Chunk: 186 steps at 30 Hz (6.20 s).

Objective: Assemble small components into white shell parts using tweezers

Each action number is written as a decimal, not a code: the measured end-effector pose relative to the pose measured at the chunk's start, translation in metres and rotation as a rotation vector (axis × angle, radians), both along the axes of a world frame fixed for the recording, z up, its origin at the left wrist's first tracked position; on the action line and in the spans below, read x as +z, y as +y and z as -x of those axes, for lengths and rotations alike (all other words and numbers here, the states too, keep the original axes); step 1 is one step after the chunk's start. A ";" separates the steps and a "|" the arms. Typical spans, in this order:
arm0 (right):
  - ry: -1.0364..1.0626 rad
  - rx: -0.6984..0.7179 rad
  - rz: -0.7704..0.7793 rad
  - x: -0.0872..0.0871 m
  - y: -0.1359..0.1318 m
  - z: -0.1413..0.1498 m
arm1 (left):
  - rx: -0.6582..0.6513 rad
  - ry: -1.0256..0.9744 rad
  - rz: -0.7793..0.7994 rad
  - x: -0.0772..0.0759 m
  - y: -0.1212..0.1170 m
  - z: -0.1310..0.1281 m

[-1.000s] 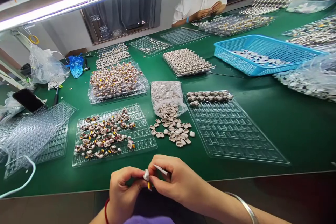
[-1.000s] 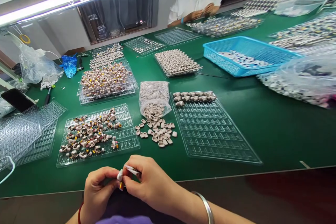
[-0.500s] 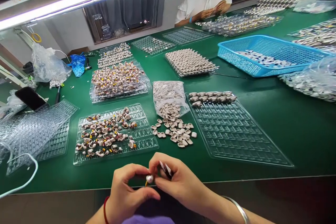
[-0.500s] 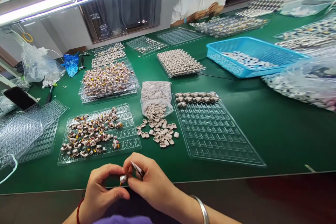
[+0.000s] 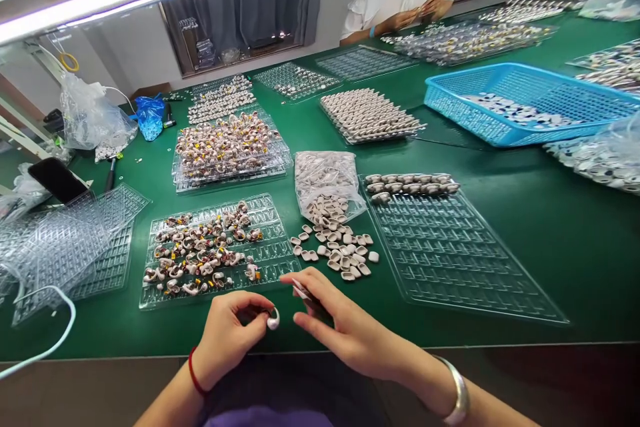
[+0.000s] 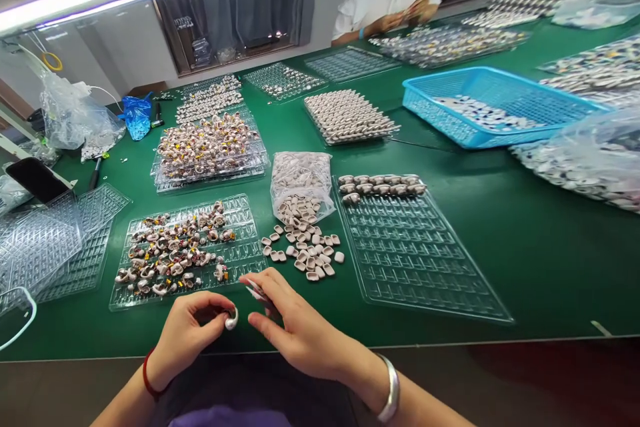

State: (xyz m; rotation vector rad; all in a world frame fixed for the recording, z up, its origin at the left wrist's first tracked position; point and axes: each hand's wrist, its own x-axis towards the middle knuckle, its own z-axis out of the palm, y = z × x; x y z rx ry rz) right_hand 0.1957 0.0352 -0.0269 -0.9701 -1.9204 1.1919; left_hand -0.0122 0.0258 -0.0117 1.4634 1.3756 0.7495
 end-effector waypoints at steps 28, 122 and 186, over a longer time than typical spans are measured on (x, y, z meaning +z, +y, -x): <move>-0.903 -0.083 -0.937 0.029 -0.030 0.026 | 0.011 0.125 -0.037 -0.015 0.002 -0.002; 0.105 -0.015 -0.541 0.010 -0.025 0.009 | 0.051 -0.733 0.591 0.006 -0.021 -0.003; -0.076 -0.096 -0.157 0.000 -0.024 -0.010 | 0.252 -0.646 0.344 -0.003 -0.014 0.001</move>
